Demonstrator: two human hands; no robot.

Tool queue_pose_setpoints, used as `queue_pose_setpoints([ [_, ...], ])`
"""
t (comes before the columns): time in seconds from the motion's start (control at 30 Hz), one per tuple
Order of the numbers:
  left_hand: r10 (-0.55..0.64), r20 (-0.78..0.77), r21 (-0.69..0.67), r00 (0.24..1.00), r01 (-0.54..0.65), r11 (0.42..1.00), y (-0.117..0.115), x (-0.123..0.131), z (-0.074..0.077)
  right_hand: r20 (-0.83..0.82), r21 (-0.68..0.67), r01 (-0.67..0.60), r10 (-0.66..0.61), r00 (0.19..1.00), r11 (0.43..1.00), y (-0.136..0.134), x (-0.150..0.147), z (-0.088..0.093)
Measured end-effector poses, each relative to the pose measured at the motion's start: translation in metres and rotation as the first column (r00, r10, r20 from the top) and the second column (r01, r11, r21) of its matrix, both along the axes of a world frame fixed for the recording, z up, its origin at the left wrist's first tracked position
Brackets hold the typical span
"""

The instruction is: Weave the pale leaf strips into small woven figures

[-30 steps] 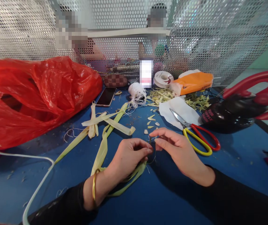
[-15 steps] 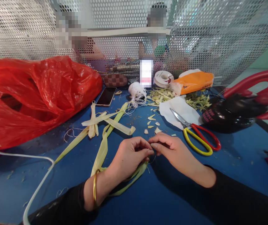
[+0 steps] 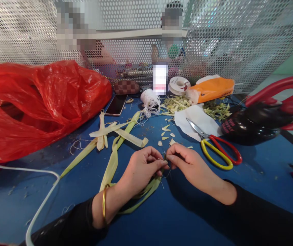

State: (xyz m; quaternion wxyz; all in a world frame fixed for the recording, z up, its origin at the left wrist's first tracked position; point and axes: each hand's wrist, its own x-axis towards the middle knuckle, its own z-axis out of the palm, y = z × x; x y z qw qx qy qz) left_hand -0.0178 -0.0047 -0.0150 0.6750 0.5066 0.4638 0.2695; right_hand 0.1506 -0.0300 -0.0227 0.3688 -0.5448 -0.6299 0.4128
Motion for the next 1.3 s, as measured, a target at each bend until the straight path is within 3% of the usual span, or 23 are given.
queue_pose_setpoints([
  [0.23,0.026,0.025,-0.044,0.999,-0.025,0.999,0.0009,0.0015,0.0031,-0.091,-0.004,0.011,-0.011,0.996,1.000,0.0002,-0.0002,0.0012],
  [0.37,0.034,0.032,-0.052,0.999,-0.032,0.998,0.0006,0.0012,0.0034,0.012,0.095,-0.047,0.046,0.999,0.994,-0.0012,0.0009,0.0001],
  [0.53,0.035,0.022,-0.051,0.999,-0.034,0.998,0.0015,0.0008,0.0041,0.110,0.200,0.001,-0.024,0.994,0.980,-0.0017,0.0030,0.0011],
  [0.93,0.055,0.040,-0.081,0.998,-0.051,0.995,0.0046,-0.0019,0.0039,0.050,0.189,-0.029,0.020,0.999,0.981,-0.0040,0.0013,-0.0008],
  [1.3,0.028,0.062,-0.069,0.998,-0.024,0.997,0.0040,-0.0015,0.0041,0.193,0.338,-0.022,-0.046,0.980,0.941,-0.0036,0.0030,0.0020],
])
